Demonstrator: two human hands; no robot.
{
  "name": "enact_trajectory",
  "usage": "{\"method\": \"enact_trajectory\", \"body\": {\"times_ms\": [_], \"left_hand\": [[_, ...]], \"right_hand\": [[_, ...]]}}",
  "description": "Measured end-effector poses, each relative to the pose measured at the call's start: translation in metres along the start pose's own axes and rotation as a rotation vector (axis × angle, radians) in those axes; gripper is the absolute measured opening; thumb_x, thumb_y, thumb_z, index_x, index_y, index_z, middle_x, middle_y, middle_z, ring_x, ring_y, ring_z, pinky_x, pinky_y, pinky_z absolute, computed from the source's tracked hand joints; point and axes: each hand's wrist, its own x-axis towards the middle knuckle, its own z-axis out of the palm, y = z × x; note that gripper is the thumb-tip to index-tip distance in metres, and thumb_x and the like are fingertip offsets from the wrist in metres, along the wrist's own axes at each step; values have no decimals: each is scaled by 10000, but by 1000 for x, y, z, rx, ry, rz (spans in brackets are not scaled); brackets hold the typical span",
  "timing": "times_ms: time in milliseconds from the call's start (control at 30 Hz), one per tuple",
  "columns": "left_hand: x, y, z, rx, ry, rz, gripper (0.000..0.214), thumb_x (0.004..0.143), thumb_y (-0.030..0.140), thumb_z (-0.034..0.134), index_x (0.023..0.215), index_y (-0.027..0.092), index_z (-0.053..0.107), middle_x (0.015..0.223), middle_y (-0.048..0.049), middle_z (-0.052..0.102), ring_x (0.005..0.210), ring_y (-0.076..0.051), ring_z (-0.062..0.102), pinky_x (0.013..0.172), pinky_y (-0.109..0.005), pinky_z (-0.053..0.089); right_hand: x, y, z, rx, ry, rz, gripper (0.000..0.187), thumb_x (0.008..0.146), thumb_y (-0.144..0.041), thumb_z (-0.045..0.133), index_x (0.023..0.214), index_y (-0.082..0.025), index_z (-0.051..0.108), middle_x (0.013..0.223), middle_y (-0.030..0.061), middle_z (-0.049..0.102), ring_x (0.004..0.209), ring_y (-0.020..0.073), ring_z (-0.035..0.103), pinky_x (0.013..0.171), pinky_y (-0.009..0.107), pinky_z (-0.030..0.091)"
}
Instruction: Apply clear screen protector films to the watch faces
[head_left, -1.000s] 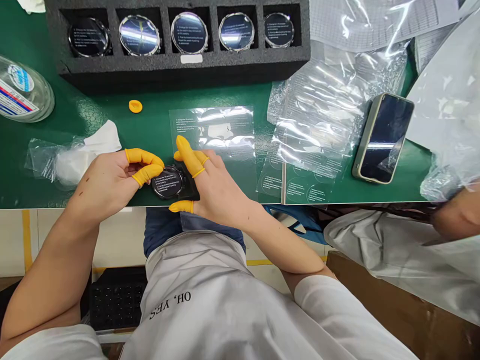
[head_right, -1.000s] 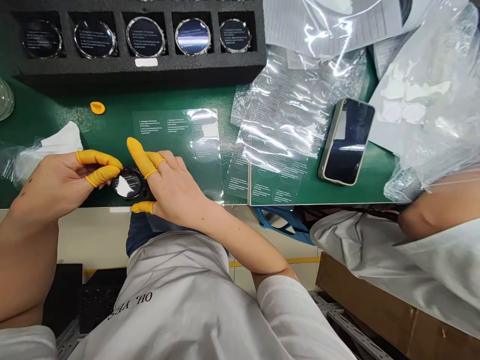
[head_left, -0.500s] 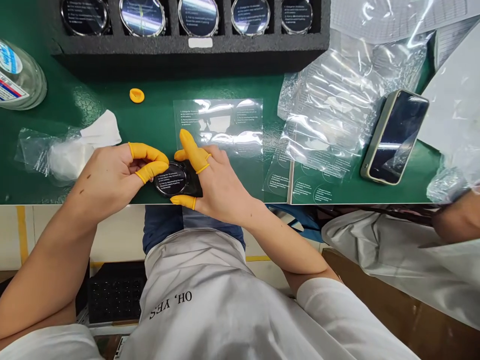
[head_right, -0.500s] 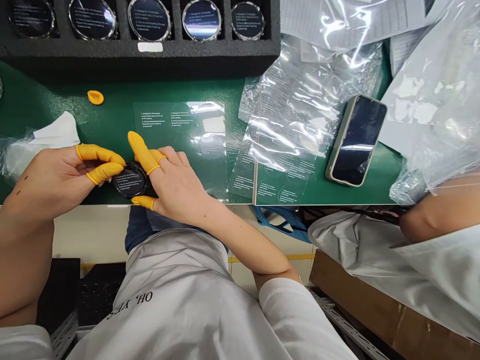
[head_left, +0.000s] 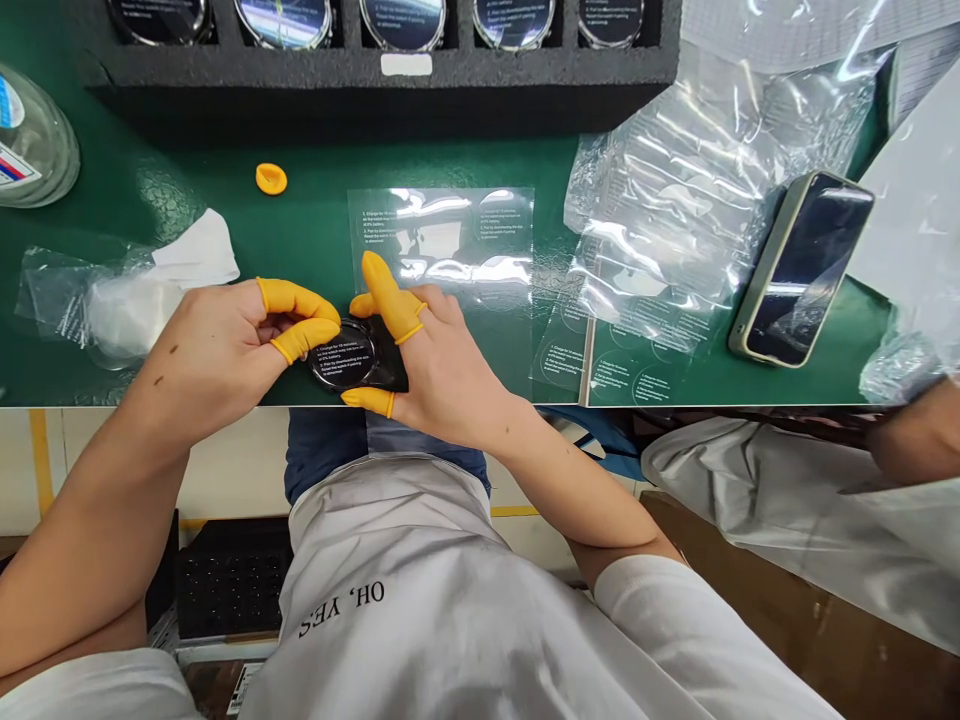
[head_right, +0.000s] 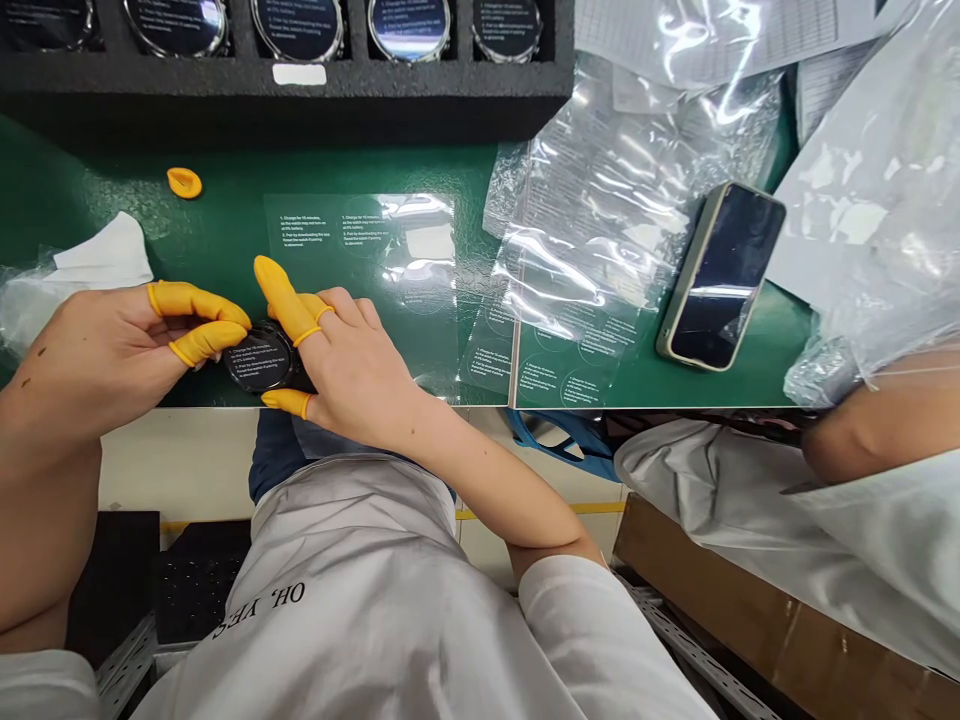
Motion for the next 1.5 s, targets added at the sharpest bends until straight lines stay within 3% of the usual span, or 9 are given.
{"method": "enact_trajectory", "body": {"times_ms": [133,300,467,767,1100,1500], "left_hand": [[1,-2,1,13,0,1,240,789,375,673,899,194,787,835,-22,740,717,-147,608,705,-304,566],[1,-4,1,18,4,3,226,784,379,687,897,211,788,862,-24,752,732,-161,638,689,-297,569],[2,-6,1,23,10,23,240,773,429,692,875,229,778,843,-14,740,731,-178,667,666,-287,581],[1,-7,-1,81,-26,-14,336,820,543,636,931,246,746,911,25,740,827,-187,687,750,-265,596],[2,-4,0,82,-26,18,317,818,515,616,887,234,746,840,32,734,753,-164,663,654,-242,559],[1,-8,-1,112,-16,-8,341,831,532,613,934,240,754,871,47,737,770,-158,654,695,-240,557]], "right_hand": [[0,0,-1,11,-5,7,724,967,-517,612,1547,-162,362,1410,146,566,1261,344,522,1081,584,470],[0,0,0,10,-1,3,794,972,-513,598,1593,-151,262,1412,146,563,1269,337,512,1105,564,449],[0,0,-1,10,-6,9,780,970,-494,607,1578,-124,287,1401,155,566,1251,327,509,1090,520,450],[1,0,0,48,-19,4,813,925,-509,669,1557,-117,339,1393,172,568,1232,343,496,1042,534,439],[1,0,-2,35,-34,3,743,954,-493,625,1535,-112,363,1390,176,562,1229,335,483,1032,525,439],[1,1,0,33,-22,0,707,949,-505,638,1507,-129,422,1364,167,574,1221,340,492,1025,537,440]]}}
